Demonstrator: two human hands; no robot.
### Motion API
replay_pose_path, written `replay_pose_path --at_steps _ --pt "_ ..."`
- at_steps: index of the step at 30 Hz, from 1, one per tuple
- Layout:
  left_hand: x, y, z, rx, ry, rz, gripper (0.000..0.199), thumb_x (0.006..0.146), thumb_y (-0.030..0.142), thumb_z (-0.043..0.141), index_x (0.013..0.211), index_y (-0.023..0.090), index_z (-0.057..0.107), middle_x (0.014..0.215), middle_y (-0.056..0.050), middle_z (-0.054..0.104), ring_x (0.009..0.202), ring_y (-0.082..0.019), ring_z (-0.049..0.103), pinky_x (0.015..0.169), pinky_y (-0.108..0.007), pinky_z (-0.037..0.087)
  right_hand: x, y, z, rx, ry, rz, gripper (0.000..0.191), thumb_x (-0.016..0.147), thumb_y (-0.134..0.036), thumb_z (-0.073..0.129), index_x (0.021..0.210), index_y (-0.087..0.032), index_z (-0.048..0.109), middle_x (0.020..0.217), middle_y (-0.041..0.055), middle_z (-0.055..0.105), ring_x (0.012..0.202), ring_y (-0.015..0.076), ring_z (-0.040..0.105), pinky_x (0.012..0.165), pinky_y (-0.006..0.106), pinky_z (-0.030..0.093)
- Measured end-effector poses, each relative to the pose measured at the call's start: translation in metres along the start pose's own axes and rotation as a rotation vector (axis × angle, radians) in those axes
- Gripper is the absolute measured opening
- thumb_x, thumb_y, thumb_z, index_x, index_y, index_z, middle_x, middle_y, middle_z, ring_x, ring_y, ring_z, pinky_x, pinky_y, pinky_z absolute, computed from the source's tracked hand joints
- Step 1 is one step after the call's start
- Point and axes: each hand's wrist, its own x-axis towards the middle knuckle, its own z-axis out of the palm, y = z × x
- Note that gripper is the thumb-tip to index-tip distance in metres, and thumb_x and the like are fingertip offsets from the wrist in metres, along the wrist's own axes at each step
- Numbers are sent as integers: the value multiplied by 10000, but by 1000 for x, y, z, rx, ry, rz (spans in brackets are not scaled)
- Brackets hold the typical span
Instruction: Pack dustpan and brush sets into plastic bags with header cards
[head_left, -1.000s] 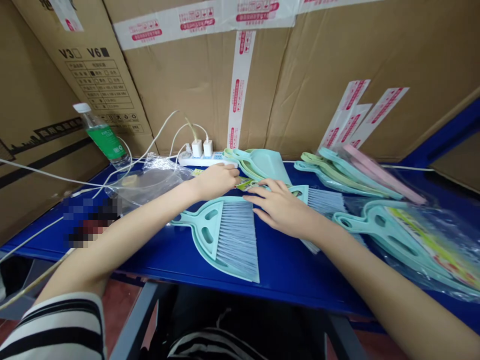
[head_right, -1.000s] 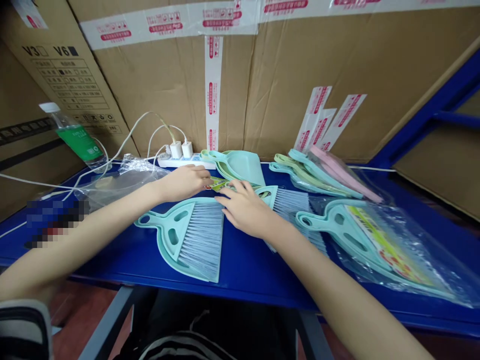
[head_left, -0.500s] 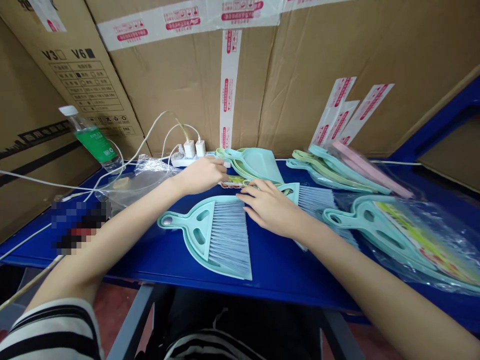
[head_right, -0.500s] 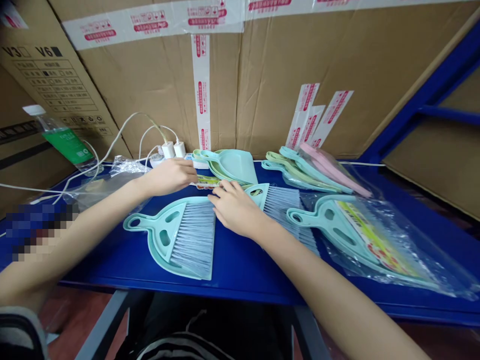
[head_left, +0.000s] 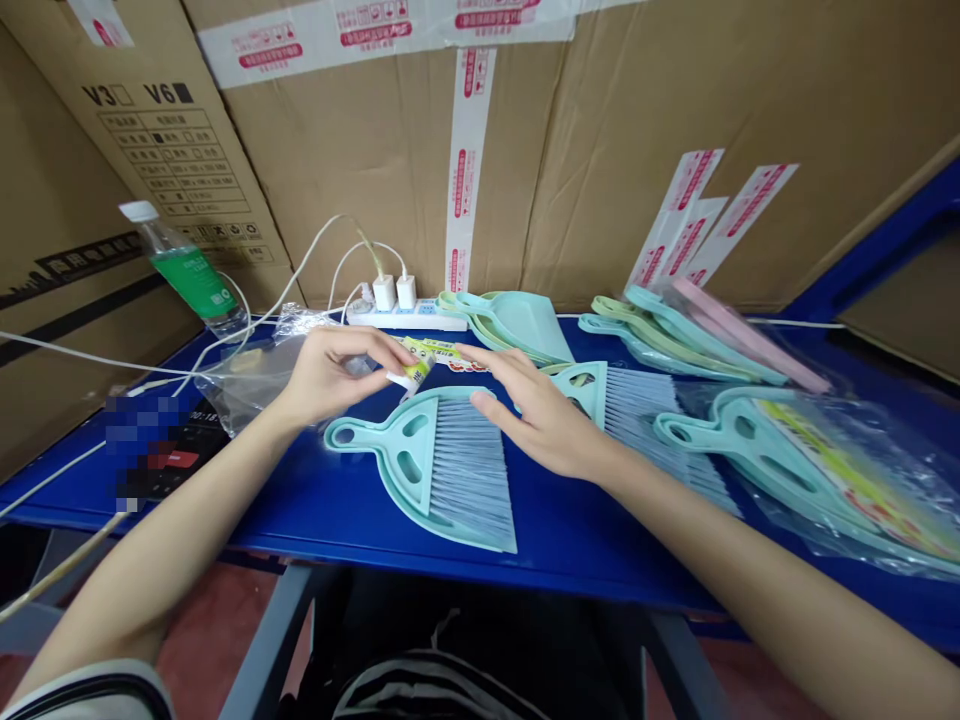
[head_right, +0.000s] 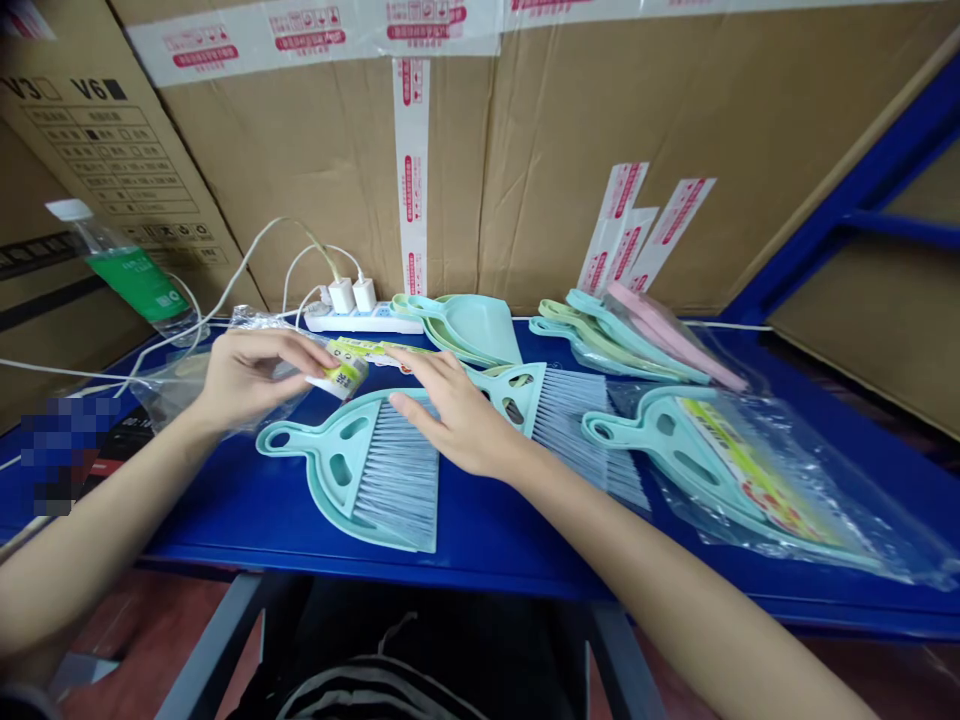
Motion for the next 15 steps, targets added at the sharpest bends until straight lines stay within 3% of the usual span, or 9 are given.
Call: replay_pose_path --at_steps 5,8,11,13,15 --pt "1 4 10 -321 28 -137 385 734 487 767 578 174 604 684 -44 712 615 -131 672 613 -248 591 0 -8 6 253 -37 -3 481 955 -415 468 1406 -248 442 1365 104 560 1271 273 484 1040 553 410" --pt "0 3 15 -474 -5 -221 416 694 474 797 557 171 549 659 -27 681 582 -111 641 599 -235 585 -1 -14 12 507 -85 92 524 907 -358 552 1392 -196 438 1097 95 679 1015 236 637 924 472 516" --pt "-1 1 19 -503 -78 -296 287 734 336 763 606 170 567 741 -41 698 653 -116 656 650 -238 585 -4 -19 17 773 -151 264 699 861 -317 604 1480 -225 293 853 11 669 740 182 670 715 382 584" --pt "-2 -2 21 -479 -136 -338 156 771 246 689 674 168 595 820 -56 712 711 -120 667 700 -249 583 -4 -20 18 899 -188 335 794 834 -310 631 1511 -288 216 912 5 665 703 161 671 649 343 589" --pt "-4 -5 22 -432 -174 -361 61 802 189 602 746 166 614 891 -63 715 767 -119 668 755 -262 574 -5 -20 16 937 -219 349 749 807 -310 655 1474 -305 315 984 14 670 724 150 673 658 328 590"
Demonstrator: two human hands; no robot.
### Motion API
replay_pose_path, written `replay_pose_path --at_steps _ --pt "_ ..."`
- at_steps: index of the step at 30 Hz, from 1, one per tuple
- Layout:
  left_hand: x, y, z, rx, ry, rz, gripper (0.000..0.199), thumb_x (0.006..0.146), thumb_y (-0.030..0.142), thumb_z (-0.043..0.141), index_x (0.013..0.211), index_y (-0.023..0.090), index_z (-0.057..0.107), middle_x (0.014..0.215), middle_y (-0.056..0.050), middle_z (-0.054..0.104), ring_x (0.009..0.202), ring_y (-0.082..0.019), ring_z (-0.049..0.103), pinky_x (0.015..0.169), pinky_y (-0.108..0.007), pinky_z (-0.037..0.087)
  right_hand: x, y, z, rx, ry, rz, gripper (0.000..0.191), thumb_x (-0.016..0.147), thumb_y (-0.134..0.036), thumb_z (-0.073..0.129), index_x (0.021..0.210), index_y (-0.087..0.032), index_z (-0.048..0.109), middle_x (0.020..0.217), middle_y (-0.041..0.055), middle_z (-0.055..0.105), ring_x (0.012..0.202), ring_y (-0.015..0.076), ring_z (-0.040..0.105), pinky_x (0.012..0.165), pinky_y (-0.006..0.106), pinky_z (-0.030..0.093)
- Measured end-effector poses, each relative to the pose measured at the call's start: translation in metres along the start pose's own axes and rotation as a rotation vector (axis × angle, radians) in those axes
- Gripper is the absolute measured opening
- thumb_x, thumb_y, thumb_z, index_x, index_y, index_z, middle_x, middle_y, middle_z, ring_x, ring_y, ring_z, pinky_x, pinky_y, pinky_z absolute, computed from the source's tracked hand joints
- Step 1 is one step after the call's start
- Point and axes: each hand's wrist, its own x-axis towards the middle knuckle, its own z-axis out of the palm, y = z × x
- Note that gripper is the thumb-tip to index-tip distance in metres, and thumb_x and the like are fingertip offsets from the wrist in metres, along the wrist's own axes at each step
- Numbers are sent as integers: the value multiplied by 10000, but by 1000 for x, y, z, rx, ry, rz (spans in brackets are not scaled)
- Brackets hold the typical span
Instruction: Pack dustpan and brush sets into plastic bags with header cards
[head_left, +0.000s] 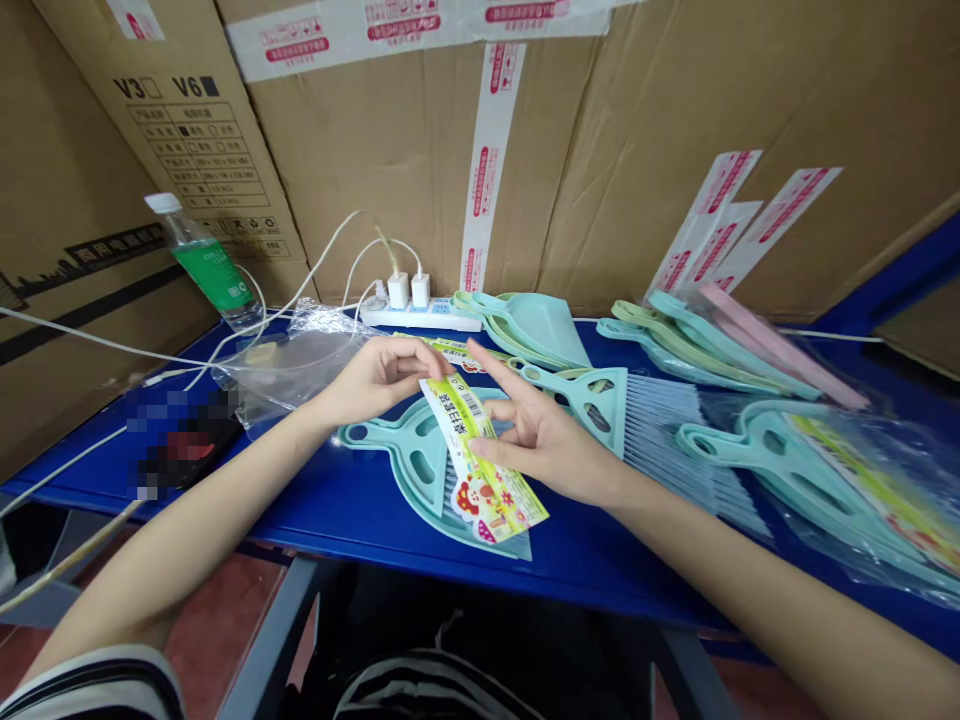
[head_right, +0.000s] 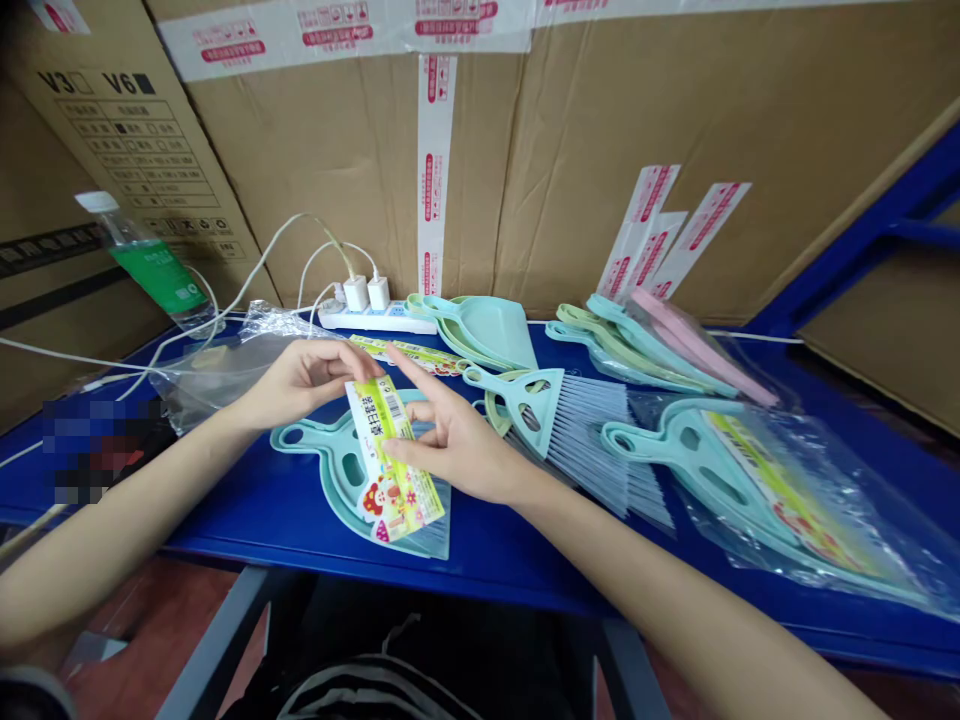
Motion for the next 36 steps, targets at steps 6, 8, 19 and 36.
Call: replay_pose_path --at_steps 6,8,19,36 --pt "-2 -6 -9 426 27 12 190 861 168 454 838 163 643 906 -58 691 809 -132 638 702 -259 530 -2 -4 -13 -284 80 144 240 796 -336 653 964 -172 698 730 9 673 572 123 606 504 244 484" --pt "-3 -6 -13 581 4 33 216 857 148 438 865 167 653 885 -47 689 785 -134 629 681 -258 513 -2 -2 -16 -339 105 191 245 772 -323 679 955 -164 713 688 4 672 567 128 610 518 249 484" --pt "-9 -14 -14 1160 -159 10 342 860 110 374 942 164 701 920 -69 714 795 -194 667 635 -290 505 0 4 -20 -255 20 297 323 784 -304 674 1068 -164 738 1053 85 735 846 192 695 695 315 591" --pt "-9 -10 -12 1286 -194 -10 326 870 107 386 944 170 697 910 -70 719 768 -208 679 554 -285 448 0 2 -19 -350 56 338 373 772 -264 669 1124 -146 706 690 -6 626 506 121 595 472 262 496"
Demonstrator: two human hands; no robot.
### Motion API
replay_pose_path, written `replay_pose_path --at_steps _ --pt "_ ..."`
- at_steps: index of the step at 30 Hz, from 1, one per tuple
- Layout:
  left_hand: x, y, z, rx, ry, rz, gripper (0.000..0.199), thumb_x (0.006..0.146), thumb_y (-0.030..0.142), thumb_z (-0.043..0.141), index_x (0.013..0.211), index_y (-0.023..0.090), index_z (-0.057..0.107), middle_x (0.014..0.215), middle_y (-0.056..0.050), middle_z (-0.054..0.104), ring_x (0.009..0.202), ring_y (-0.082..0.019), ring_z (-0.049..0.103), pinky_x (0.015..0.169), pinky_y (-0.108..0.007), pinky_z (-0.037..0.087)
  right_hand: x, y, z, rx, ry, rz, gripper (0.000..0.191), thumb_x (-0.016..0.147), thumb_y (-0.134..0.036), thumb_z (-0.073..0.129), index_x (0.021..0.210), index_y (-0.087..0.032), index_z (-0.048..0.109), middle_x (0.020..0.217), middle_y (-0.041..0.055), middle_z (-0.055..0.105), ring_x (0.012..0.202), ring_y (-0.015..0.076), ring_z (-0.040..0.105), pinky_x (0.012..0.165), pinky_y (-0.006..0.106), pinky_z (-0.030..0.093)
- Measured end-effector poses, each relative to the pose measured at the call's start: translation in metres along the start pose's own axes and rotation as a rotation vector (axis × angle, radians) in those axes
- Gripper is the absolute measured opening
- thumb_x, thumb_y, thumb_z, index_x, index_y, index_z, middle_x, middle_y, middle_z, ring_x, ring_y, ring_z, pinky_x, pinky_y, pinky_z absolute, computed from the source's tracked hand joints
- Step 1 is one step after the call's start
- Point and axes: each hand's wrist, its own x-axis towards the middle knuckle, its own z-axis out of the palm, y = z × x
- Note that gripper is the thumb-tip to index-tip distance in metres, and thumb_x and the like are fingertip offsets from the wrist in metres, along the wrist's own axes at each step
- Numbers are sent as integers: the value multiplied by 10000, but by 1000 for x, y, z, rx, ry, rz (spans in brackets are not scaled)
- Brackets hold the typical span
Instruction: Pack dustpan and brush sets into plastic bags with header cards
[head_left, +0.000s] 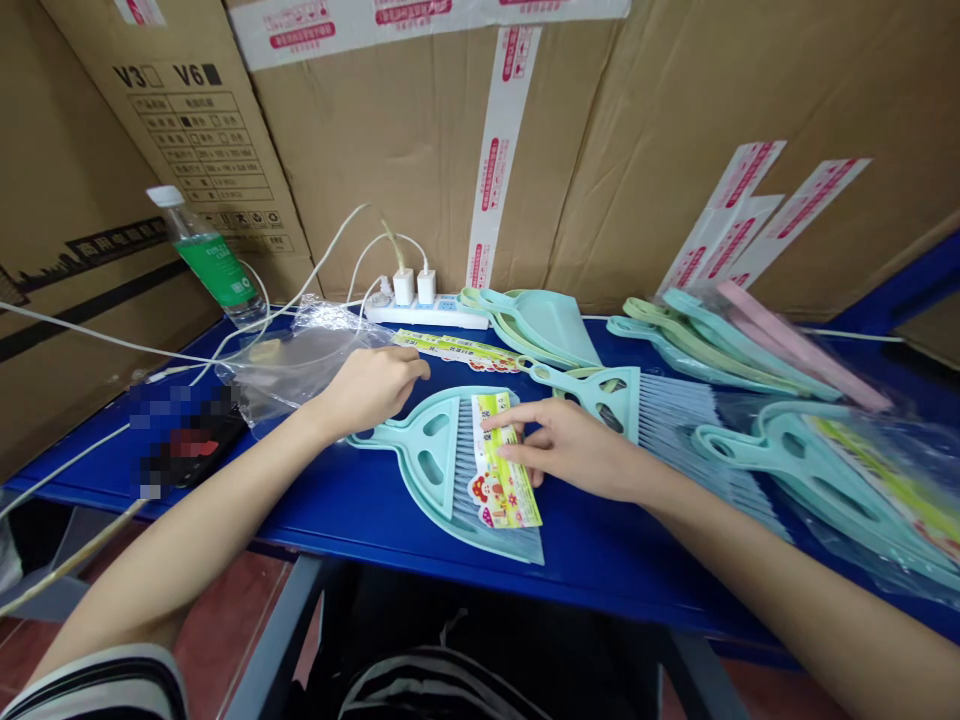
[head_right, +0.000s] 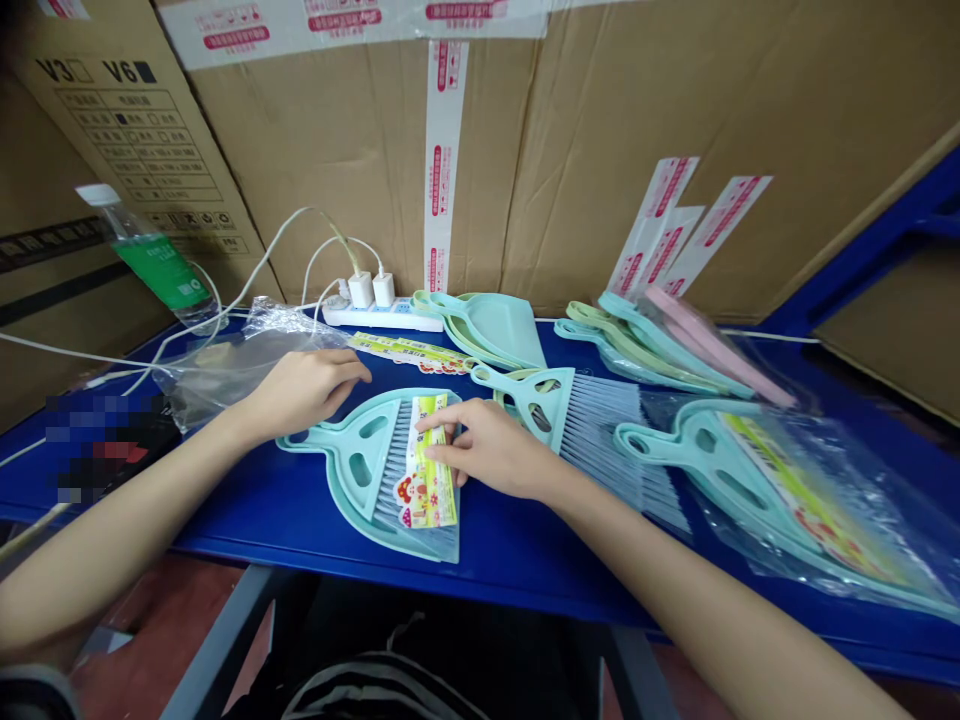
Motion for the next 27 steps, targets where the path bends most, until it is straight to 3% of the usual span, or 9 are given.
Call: replay_pose_path --at_steps 6,9,11,12,14,16,18,21,27 --pt "1 0 0 8 -17 11 321 867 109 388 943 163 696 898 -72 722 749 -212 681 544 -292 436 -3 -1 0 -453 81 -151 266 811 -250 647 1048 -167 737 496 -97 363 438 91 434 511 254 390" --pt "1 1 0 2 -29 9 326 870 108 385 952 159 696 901 -74 723 758 -221 681 556 -302 440 -5 -1 -1 -638 149 -264 300 827 -314 658 1100 -207 724 582 -45 480 596 151 547 620 297 450" --pt "0 1 -1 -28 -30 11 324 883 121 382 960 164 694 914 -71 724 772 -220 680 579 -304 452 -7 0 0 -687 168 -350 454 834 -405 653 1250 -224 647 868 49 633 888 239 624 793 387 501" --pt "0 1 -2 -51 -30 15 322 897 136 377 963 168 691 918 -69 724 778 -217 679 592 -303 458 -9 0 1 -705 159 -378 564 834 -461 644 1340 -221 576 1084 103 638 1081 287 587 899 444 484" --pt "0 2 -3 -107 -40 32 329 933 184 355 966 174 682 917 -66 722 791 -211 677 624 -303 474 -11 1 5 -744 98 -380 768 845 -568 587 1483 -189 388 1465 167 435 1378 348 352 1063 528 373" --pt "0 2 -3 -156 -70 57 350 967 243 327 976 176 670 918 -69 721 807 -207 677 661 -306 490 -13 3 10 -788 14 -345 871 868 -637 501 1543 -158 230 1611 166 168 1473 364 104 1137 567 251" --pt "-1 3 -1 -186 -104 73 368 985 293 307 1004 174 655 933 -75 723 821 -206 681 687 -309 499 -13 6 15 -811 -46 -329 887 893 -662 424 1560 -153 134 1624 149 36 1474 359 -14 1161 581 167" --pt "0 5 3 -218 -136 70 379 995 329 289 1066 170 625 977 -81 728 831 -203 689 686 -301 501 -11 11 20 -808 -92 -324 887 910 -666 379 1561 -149 69 1615 146 -2 1459 339 -69 1173 574 114" --pt "2 12 9 -255 -239 43 379 998 334 279 1141 139 572 830 -79 725 738 -211 689 622 -288 471 -8 10 23 -800 -140 -250 890 917 -657 356 1553 -94 91 1600 154 -51 1442 313 -128 1177 568 72"
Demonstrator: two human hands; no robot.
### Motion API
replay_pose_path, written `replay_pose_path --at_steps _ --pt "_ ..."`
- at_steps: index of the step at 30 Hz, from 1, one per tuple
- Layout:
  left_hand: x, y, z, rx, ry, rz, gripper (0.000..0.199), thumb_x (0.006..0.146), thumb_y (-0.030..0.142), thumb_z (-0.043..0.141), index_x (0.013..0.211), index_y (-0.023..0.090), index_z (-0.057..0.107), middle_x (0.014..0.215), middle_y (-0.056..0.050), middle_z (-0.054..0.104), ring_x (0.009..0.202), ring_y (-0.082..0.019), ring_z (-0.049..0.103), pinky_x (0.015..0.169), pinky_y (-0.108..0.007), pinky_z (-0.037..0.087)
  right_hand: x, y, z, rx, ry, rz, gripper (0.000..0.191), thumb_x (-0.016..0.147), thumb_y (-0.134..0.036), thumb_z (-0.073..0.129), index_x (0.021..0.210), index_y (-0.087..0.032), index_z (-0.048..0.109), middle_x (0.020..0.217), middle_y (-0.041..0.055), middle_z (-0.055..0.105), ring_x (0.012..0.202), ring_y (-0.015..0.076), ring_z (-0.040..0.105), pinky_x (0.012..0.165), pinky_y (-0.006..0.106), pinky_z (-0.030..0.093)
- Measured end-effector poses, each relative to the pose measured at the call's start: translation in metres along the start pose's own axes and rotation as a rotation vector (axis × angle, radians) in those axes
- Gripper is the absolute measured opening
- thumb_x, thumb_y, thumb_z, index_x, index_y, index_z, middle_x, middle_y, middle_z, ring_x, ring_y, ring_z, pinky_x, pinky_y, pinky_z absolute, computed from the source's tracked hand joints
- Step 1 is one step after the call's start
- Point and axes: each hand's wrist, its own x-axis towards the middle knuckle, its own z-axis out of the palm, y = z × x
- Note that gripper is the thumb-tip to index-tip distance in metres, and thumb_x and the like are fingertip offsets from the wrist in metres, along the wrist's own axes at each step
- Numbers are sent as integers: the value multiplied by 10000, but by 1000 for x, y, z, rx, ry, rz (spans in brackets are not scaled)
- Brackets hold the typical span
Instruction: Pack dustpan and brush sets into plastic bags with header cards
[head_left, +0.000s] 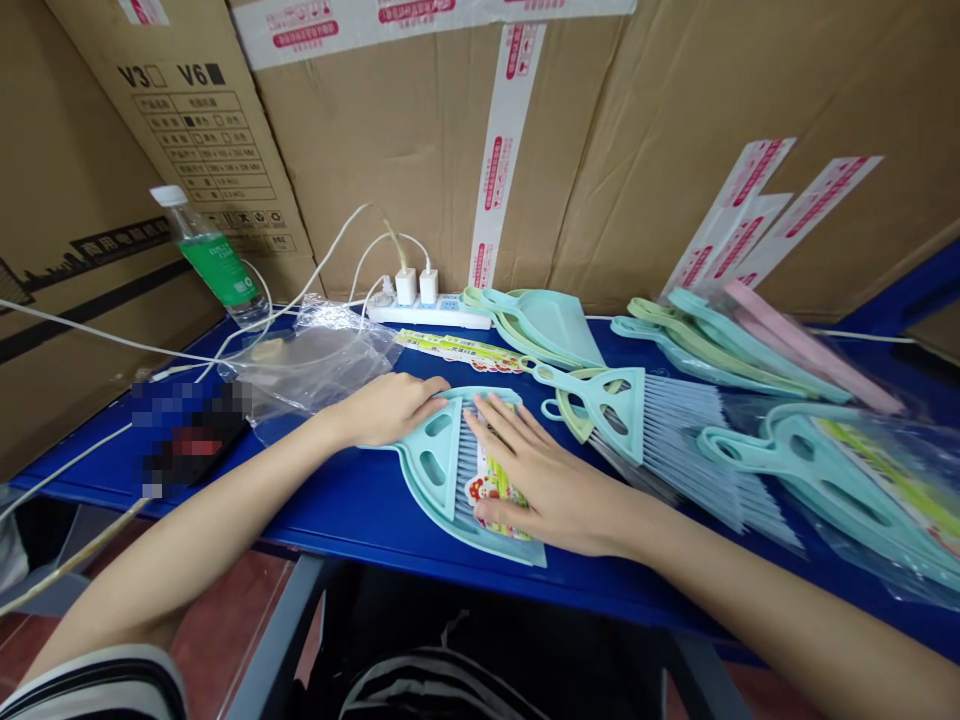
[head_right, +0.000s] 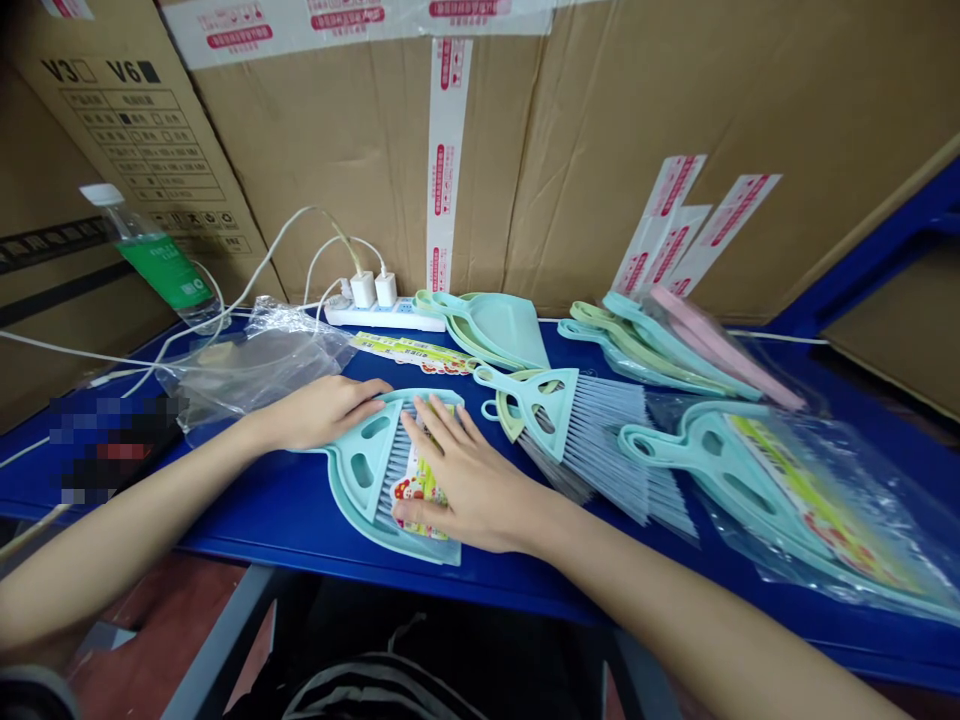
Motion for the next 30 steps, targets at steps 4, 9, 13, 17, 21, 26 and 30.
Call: replay_pose_path --at_steps 4,9,13,17,21,26,30 --pt "0 1 3 -48 -5 3 367 994 332 290 1183 139 538 752 -52 702 676 -197 673 592 -270 448 -1 -3 -4 -1 -27 17 905 917 -655 356 1547 -64 87 1592 159 -79 1442 312 -135 1179 554 48" --pt "0 -1 4 -97 16 8 368 994 338 293 1187 138 534 806 -68 716 698 -200 676 612 -279 460 -3 2 -4 -13 58 -26 798 952 -613 313 1557 -128 124 1607 142 -8 1451 321 -88 1168 586 97" --pt "3 -2 5 -92 40 -17 360 989 320 310 1184 128 543 813 -76 718 692 -203 675 620 -285 465 -2 9 -1 -88 138 -16 729 962 -583 318 1559 -197 156 1617 120 91 1454 323 -58 1162 605 117" --pt "6 -3 6 -87 67 -47 354 984 305 324 1172 117 557 833 -85 726 688 -207 680 621 -289 467 0 11 -2 -111 99 19 756 956 -602 297 1549 -143 199 1608 158 132 1460 343 1 1159 603 143" --pt "9 0 6 -52 74 -93 355 978 301 340 1174 112 569 860 -106 736 731 -235 697 634 -306 476 -1 12 -7 -120 166 31 786 935 -659 277 1551 -176 205 1614 150 124 1461 355 7 1156 608 142" --pt "9 2 5 -36 66 -144 345 973 291 350 1157 122 589 851 -104 737 727 -245 702 633 -314 483 -1 17 -7 -132 191 58 790 912 -695 280 1542 -218 250 1615 138 160 1446 420 98 1136 645 183" --pt "9 3 5 -34 65 -149 347 970 291 355 1163 122 589 881 -109 739 741 -244 703 648 -318 492 -1 16 -9 -152 202 45 748 927 -661 300 1532 -220 279 1603 133 221 1449 390 156 1147 613 202"
